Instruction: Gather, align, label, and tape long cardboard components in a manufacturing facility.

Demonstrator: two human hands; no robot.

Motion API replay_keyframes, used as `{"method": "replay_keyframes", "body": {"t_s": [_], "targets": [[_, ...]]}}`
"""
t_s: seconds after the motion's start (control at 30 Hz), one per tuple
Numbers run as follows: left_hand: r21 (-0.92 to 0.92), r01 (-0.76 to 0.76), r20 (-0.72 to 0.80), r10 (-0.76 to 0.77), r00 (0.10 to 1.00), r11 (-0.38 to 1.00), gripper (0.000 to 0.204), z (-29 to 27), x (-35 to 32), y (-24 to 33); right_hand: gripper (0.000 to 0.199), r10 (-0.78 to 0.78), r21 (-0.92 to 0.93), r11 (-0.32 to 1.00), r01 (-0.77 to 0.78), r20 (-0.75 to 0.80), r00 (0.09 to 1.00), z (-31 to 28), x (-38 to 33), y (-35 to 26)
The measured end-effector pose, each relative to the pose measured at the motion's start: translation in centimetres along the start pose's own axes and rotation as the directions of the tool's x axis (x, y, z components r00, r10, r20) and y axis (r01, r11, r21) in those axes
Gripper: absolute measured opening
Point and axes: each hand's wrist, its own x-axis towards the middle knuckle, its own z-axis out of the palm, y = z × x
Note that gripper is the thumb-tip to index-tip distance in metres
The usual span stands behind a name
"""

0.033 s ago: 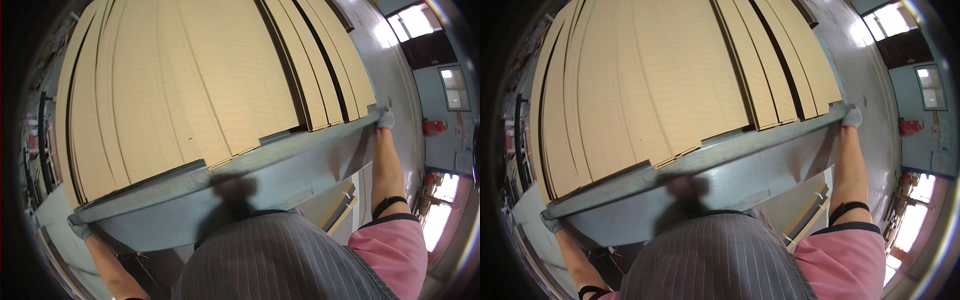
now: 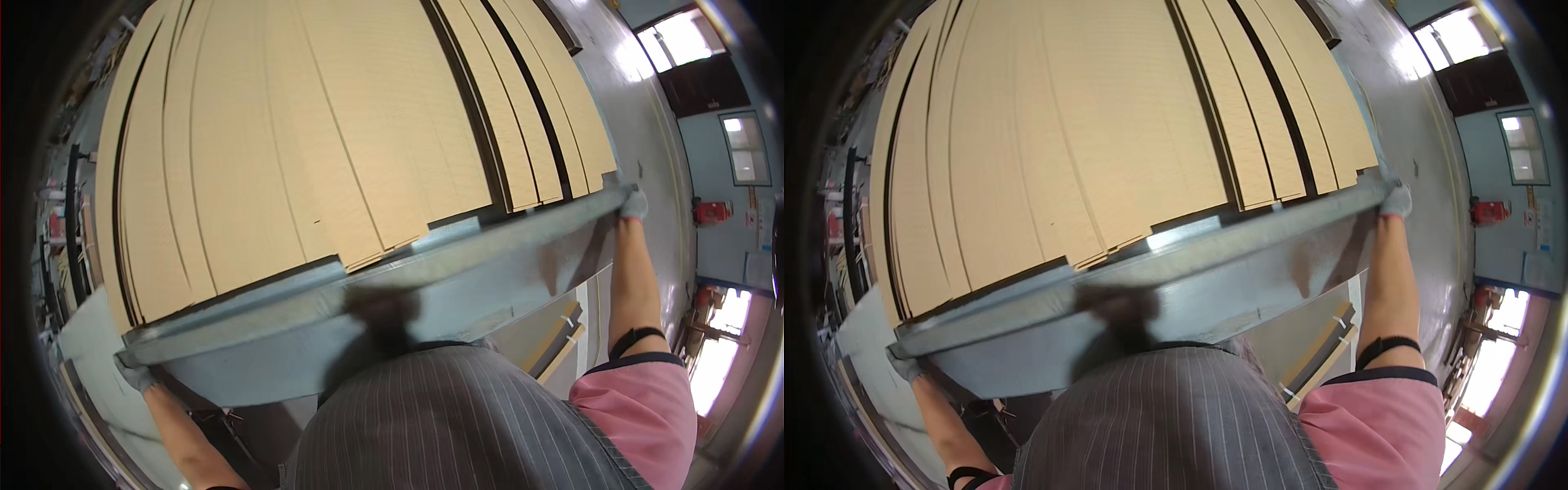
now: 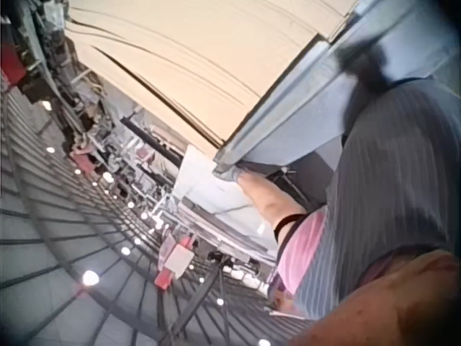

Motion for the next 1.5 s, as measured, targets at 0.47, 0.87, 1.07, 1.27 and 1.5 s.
{"method": "replay_keyframes", "body": {"t_s": [0.47, 0.87, 1.07, 1.27, 1.5], "targets": [[0.515, -0.112, 0.318, -0.068, 0.946, 0.850, 0.034, -0.9, 5.5, 1.2, 0.043, -0.135, 0.234, 0.960, 0.154, -0.093, 0.986, -11.2, -1.9, -5.0], [0.776, -0.242, 0.423, -0.197, 0.884, 0.582, 0.043, 21.3, 1.5, 9.4, 0.065, 0.078, 0.554, 0.723, -0.412, 0.527, 0.846, -12.2, 6.5, -6.5], [0.843, -0.103, 0.332, -0.359, 0.872, 0.528, 0.058, 26.2, -2.1, 12.2, 0.064, -0.129, 0.591, 0.741, -0.319, 0.591, 0.796, -6.5, 12.2, -12.2], [0.873, 0.070, 0.157, -0.414, 0.896, 0.483, 0.067, 28.6, 0.4, 9.5, 0.054, -0.287, 0.692, 0.459, -0.557, 0.709, 0.644, -6.9, 10.6, -20.4], [0.686, 0.219, 0.285, -0.533, 0.797, 0.694, 0.058, 34.0, -3.9, 10.4, 0.052, -0.324, 0.685, 0.477, -0.550, 0.719, 0.615, -8.3, 11.6, -20.3]]}}
